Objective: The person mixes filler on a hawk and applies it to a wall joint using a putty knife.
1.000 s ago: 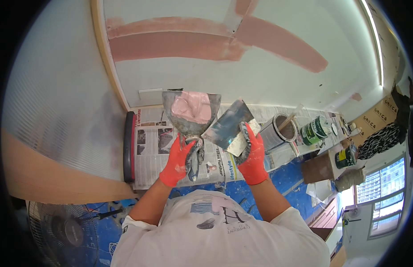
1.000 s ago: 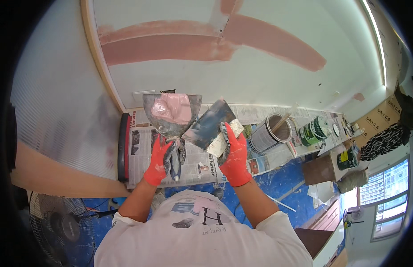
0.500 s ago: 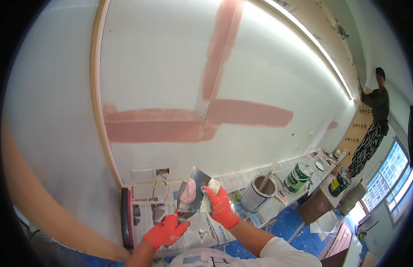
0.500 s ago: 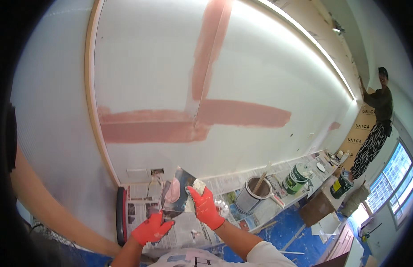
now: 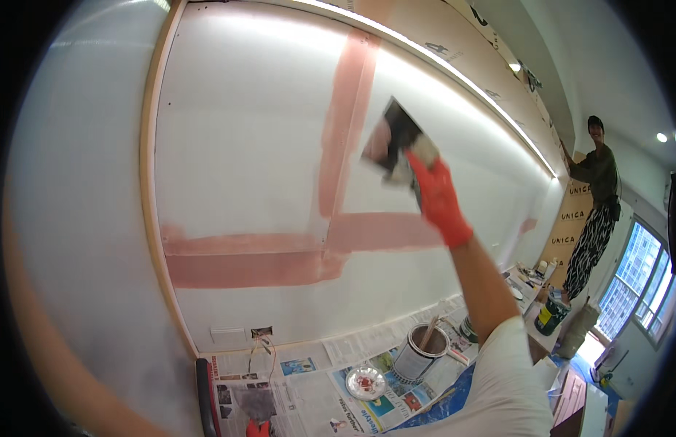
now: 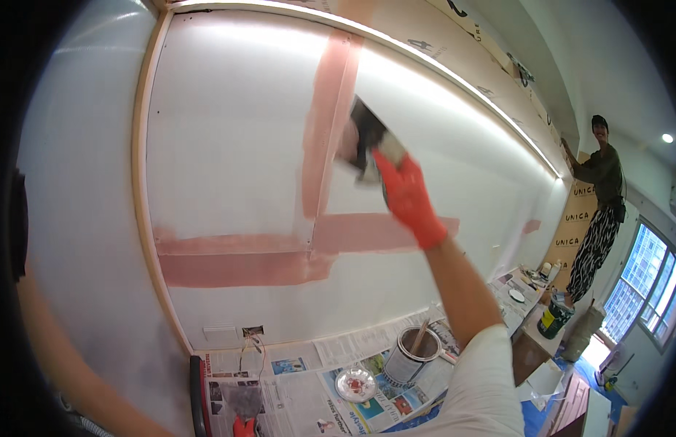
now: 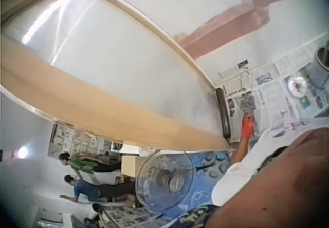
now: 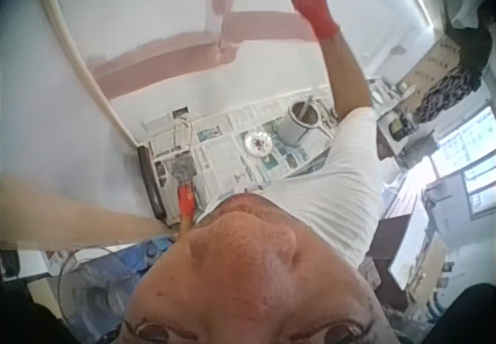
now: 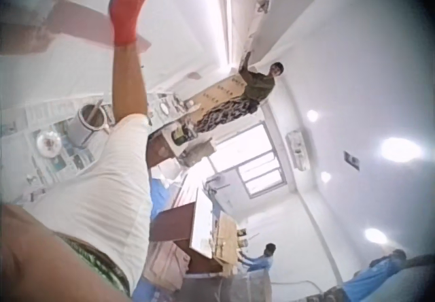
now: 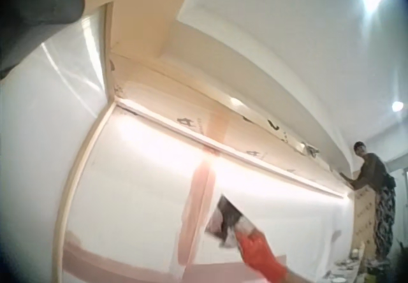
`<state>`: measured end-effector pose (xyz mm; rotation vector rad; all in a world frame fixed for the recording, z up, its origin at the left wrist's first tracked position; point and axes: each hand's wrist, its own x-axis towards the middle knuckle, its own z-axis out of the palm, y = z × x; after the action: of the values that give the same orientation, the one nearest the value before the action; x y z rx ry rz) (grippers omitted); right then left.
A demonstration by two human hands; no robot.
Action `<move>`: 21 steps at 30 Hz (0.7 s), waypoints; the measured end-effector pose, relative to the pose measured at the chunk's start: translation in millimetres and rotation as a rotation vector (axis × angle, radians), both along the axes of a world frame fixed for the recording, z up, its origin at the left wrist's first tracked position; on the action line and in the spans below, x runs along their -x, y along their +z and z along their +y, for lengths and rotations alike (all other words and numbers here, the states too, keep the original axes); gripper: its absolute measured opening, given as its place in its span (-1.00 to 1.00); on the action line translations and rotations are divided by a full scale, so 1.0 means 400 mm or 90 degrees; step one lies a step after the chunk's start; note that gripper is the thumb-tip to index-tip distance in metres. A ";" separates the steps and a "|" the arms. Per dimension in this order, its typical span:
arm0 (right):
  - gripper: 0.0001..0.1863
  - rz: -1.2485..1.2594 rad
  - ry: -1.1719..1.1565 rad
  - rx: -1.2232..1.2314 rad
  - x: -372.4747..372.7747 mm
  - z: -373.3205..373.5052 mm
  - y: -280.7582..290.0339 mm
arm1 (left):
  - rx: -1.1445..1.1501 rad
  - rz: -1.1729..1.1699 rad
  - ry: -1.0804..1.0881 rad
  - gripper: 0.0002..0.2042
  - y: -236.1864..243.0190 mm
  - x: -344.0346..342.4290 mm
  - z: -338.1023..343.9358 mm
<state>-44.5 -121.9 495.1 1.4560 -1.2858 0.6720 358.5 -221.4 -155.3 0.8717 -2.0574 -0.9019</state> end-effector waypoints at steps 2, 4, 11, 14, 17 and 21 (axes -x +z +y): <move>-0.70 -0.070 0.116 -0.009 -0.039 -0.074 0.184 | -0.115 -0.022 0.031 -0.73 -0.012 -0.002 0.029; -0.69 0.006 0.083 0.042 -0.052 -0.155 0.292 | -0.157 -0.026 0.045 -0.75 -0.015 -0.002 0.044; -0.64 -0.020 -0.238 0.030 0.041 -0.414 0.471 | -0.221 -0.016 0.059 -0.69 -0.019 0.013 0.044; -0.66 0.142 -0.279 0.199 0.056 -0.455 0.490 | -0.255 -0.025 0.042 -0.69 -0.026 0.016 0.032; -0.69 0.134 -0.270 0.200 0.057 -0.477 0.503 | -0.247 -0.039 0.052 -0.70 -0.017 0.036 0.013; -0.62 0.114 -0.295 0.201 0.065 -0.502 0.530 | -0.235 -0.048 0.053 -0.71 -0.006 0.052 -0.013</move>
<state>-70.5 -322.7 707.3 0.8960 -1.2521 0.4006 337.6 -226.4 -157.7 1.1916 -1.9301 -1.2424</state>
